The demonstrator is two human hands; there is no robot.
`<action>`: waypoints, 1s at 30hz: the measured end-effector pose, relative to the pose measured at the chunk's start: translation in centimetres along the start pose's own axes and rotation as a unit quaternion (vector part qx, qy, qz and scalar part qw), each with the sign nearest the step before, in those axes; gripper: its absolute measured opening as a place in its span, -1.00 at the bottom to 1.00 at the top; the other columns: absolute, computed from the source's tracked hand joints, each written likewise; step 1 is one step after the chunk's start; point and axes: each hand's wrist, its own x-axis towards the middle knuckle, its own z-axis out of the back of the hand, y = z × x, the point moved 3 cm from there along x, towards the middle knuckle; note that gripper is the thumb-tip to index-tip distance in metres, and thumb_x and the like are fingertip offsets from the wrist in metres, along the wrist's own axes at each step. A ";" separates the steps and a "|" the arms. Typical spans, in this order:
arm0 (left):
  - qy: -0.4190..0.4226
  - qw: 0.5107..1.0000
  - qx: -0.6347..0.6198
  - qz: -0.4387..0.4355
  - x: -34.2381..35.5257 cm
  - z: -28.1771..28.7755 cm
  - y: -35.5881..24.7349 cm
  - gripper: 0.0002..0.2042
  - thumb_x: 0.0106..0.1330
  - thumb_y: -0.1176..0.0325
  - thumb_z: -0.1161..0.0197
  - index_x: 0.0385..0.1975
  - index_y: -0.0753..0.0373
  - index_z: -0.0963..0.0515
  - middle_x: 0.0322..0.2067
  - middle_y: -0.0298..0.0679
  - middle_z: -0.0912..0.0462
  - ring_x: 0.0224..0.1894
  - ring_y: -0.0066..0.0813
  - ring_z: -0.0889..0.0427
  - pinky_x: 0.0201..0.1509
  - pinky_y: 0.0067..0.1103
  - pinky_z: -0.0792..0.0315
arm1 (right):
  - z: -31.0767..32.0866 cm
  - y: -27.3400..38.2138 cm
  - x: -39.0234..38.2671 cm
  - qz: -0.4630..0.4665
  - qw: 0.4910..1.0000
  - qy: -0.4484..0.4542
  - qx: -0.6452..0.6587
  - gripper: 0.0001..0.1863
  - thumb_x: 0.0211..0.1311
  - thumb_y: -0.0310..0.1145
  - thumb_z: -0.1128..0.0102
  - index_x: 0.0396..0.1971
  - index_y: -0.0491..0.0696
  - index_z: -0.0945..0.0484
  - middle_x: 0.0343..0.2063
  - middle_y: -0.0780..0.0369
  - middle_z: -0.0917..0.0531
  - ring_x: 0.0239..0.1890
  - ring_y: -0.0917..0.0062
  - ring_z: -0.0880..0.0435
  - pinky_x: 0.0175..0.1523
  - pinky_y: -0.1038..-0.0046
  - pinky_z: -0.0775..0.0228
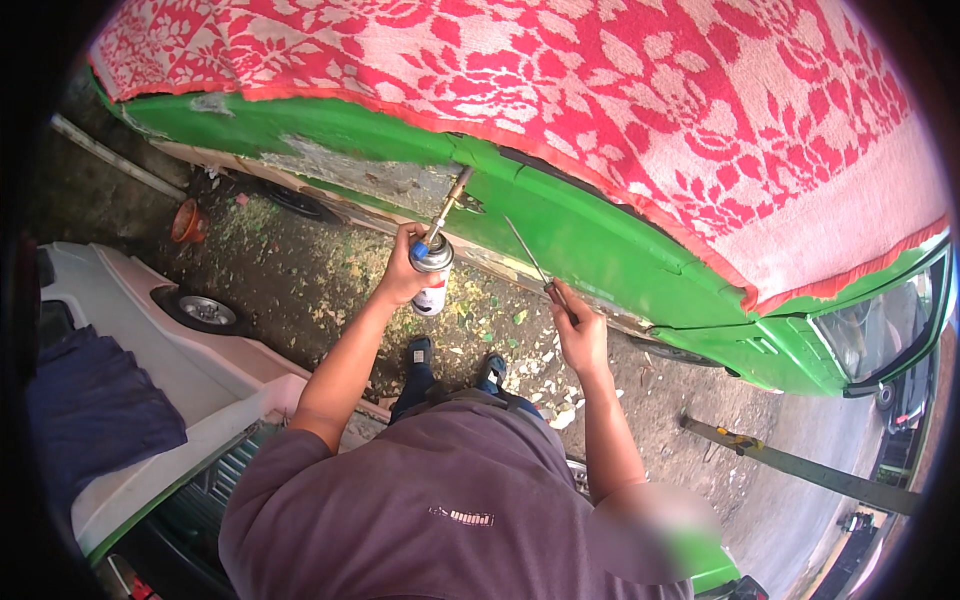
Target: The person applies a substance from a spray can to a damaged area on a green vehicle panel, then uses a hammer and a metal tool to tap and shape the panel. The person works on a localized section of the panel throughout the clip.
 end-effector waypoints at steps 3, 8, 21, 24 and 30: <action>-0.043 0.999 0.020 -0.009 -1.1 1.3 1.2 -0.28 -0.16 0.51 -0.47 0.01 0.17 -0.14 -0.18 -0.27 -0.40 -0.14 -0.54 -0.46 -0.04 -0.55 -0.42 | -0.2 0.8 0.2 -0.004 1.000 0.026 -0.003 -0.55 0.27 -0.44 -0.10 0.18 -0.03 -0.49 -0.14 0.25 -0.74 -0.39 0.80 -0.53 -0.14 0.63 -0.42; -0.145 0.989 0.040 -0.008 -7.9 3.3 2.1 -0.27 -0.12 0.51 -0.44 0.06 0.16 -0.13 -0.07 -0.23 -0.42 -0.04 -0.47 -0.49 0.10 -0.48 -0.42 | -3.1 -1.0 2.1 0.043 0.994 0.103 0.018 -0.51 0.28 -0.48 -0.02 0.24 -0.14 -0.40 -0.15 0.18 -0.71 -0.36 0.76 -0.52 -0.21 0.63 -0.37; -0.420 0.868 0.261 0.046 -24.1 9.6 0.7 -0.27 -0.07 0.27 -0.57 0.00 0.20 -0.15 -0.13 -0.08 -0.49 -0.06 -0.24 -0.57 0.02 -0.39 -0.45 | -23.6 4.4 1.7 -0.010 0.927 0.360 0.107 -0.75 0.31 -0.32 -0.20 -0.48 -0.04 -0.33 -0.64 0.39 -0.38 -0.59 0.71 -0.36 -0.48 0.58 -0.22; -0.448 0.837 0.310 0.054 -24.8 11.8 -0.6 -0.27 -0.06 0.17 -0.56 -0.01 0.19 -0.16 -0.15 -0.01 -0.50 -0.10 -0.01 -0.60 -0.03 -0.32 -0.48 | -27.3 7.5 0.8 0.021 0.914 0.394 0.096 -0.70 0.31 -0.32 -0.20 -0.51 -0.02 -0.27 -0.66 0.39 -0.35 -0.62 0.69 -0.33 -0.50 0.55 -0.21; -0.408 0.809 0.389 0.166 -24.2 14.2 -5.0 -0.27 -0.05 0.14 -0.54 -0.03 0.21 -0.15 -0.19 0.04 -0.52 -0.14 0.06 -0.62 -0.11 -0.25 -0.48 | -31.4 11.7 0.3 0.028 0.896 0.421 0.141 -0.72 0.22 -0.42 -0.28 -0.50 -0.01 -0.30 -0.52 0.30 -0.56 -0.55 0.69 -0.46 -0.46 0.59 -0.33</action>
